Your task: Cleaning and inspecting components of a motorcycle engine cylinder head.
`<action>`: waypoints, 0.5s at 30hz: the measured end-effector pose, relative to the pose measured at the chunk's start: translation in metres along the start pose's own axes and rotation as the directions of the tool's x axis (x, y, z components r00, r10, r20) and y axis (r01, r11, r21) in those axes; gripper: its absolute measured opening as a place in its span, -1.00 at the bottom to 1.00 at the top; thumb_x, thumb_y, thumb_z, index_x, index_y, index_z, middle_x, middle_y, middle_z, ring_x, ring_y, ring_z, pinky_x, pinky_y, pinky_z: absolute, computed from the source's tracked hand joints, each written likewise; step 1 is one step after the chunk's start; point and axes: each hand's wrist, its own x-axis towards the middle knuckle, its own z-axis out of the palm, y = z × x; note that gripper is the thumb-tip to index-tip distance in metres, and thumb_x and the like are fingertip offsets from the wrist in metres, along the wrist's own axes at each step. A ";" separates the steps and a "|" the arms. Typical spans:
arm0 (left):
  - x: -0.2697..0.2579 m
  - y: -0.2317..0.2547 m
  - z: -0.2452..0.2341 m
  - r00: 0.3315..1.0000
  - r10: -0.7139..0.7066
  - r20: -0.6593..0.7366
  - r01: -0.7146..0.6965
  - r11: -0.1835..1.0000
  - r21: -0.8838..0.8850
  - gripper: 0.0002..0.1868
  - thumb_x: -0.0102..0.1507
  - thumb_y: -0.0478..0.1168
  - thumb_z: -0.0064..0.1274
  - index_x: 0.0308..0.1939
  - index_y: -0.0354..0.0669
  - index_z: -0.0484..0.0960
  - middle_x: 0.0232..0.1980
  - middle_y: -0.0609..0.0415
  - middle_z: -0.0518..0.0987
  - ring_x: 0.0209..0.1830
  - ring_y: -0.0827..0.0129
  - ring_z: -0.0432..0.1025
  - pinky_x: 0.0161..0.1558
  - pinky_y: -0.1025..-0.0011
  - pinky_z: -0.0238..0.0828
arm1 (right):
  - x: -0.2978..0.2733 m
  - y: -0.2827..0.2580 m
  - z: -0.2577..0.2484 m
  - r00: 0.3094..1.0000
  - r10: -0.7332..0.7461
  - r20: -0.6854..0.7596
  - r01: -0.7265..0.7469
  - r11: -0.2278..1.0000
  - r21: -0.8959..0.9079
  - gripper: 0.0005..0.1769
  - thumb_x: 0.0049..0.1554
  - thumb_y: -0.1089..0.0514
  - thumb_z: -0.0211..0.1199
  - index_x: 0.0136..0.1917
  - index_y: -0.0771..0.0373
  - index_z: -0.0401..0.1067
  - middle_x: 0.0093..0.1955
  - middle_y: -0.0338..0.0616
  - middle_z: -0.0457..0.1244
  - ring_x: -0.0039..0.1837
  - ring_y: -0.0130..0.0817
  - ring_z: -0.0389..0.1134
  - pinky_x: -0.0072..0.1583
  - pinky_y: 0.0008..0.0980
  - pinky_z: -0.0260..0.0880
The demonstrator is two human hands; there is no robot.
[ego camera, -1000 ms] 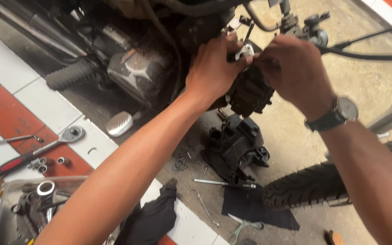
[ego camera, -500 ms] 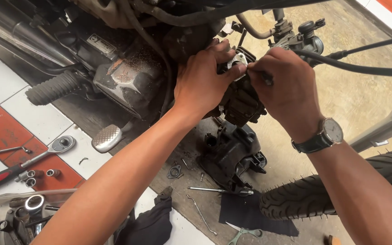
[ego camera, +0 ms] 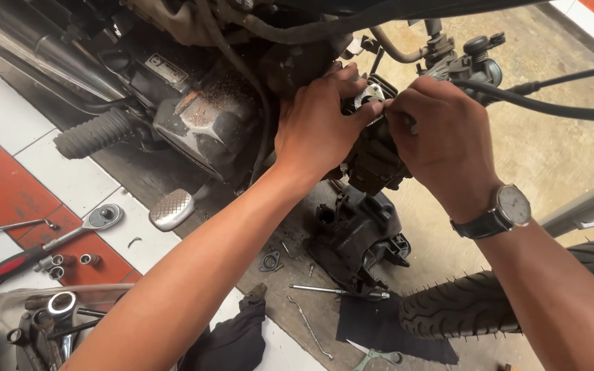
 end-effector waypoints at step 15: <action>0.004 -0.009 0.005 0.999 0.047 -0.007 -0.047 0.999 -0.016 -0.54 0.20 0.03 0.22 0.09 -0.11 0.71 0.38 0.12 0.51 0.44 0.20 0.33 0.40 0.02 0.14 | 0.002 0.002 -0.004 1.000 0.023 0.020 -0.024 0.999 0.047 -0.96 0.24 0.26 0.38 -0.09 0.25 0.57 -0.18 -0.17 0.30 -0.19 -0.18 0.36 -0.17 -0.26 0.33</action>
